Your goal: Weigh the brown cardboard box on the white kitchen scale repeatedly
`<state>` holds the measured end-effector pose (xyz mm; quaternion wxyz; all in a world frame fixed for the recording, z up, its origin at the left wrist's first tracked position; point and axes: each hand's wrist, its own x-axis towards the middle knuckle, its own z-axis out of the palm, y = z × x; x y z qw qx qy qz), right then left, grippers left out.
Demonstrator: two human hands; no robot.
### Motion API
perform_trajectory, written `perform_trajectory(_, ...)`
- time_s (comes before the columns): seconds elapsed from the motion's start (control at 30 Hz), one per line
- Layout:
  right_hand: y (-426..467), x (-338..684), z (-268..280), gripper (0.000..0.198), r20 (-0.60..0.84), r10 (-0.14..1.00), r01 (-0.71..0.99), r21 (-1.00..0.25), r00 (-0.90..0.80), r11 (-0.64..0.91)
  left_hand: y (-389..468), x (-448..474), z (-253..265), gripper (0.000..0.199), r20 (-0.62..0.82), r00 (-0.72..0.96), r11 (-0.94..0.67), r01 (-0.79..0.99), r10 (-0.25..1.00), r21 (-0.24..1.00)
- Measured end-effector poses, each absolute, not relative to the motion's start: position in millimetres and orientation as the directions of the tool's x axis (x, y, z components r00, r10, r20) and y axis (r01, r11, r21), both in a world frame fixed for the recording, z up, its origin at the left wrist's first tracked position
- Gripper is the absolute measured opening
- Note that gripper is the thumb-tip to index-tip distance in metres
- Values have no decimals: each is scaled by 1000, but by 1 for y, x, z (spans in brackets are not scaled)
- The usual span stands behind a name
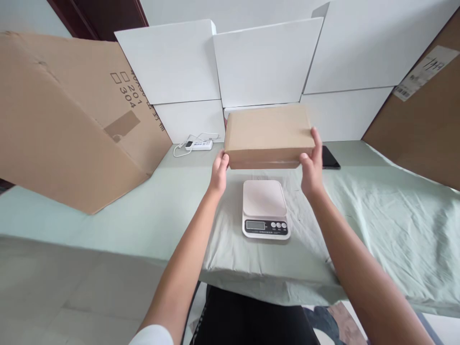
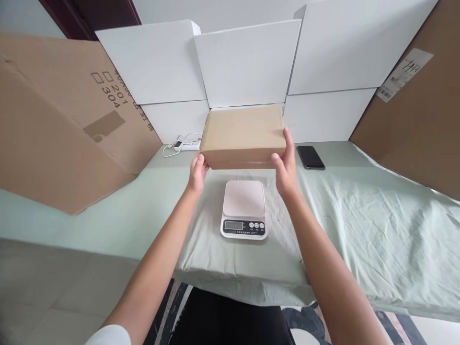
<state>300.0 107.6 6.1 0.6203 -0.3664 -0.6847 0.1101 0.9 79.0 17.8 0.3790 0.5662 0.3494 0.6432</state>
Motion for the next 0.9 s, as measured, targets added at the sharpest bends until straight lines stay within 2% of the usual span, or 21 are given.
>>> perform_trajectory(0.13, 134, 290, -23, 103, 671, 740, 297, -716, 43, 632, 100, 3, -13, 81, 350, -124, -356, -30, 929, 934)
perform_trajectory(0.23, 130, 291, -40, 102, 615, 787, 271, -767, 51, 582, 100, 3, -30, 80, 318, -137, -320, 5, 938, 947)
perform_trajectory(0.57, 125, 286, -44, 99, 541, 835, 266, -824, 103, 501, 110, 7, -54, 80, 215, -164, -219, -5, 963, 976)
perform_trajectory(0.67, 127, 291, -46, 98, 478, 870, 238, -865, 123, 442, 110, 0, -56, 83, 193, -173, -194, 13, 966, 981)
perform_trajectory(0.8, 136, 319, -49, 94, 348, 868, 88, -936, 355, 340, 112, -27, -48, 95, 229, -369, -235, 30, 901, 972)
perform_trajectory(0.9, 146, 343, -54, 98, 250, 811, -4, -955, 529, 296, 114, -44, -41, 88, 202, -455, -251, -48, 867, 967)
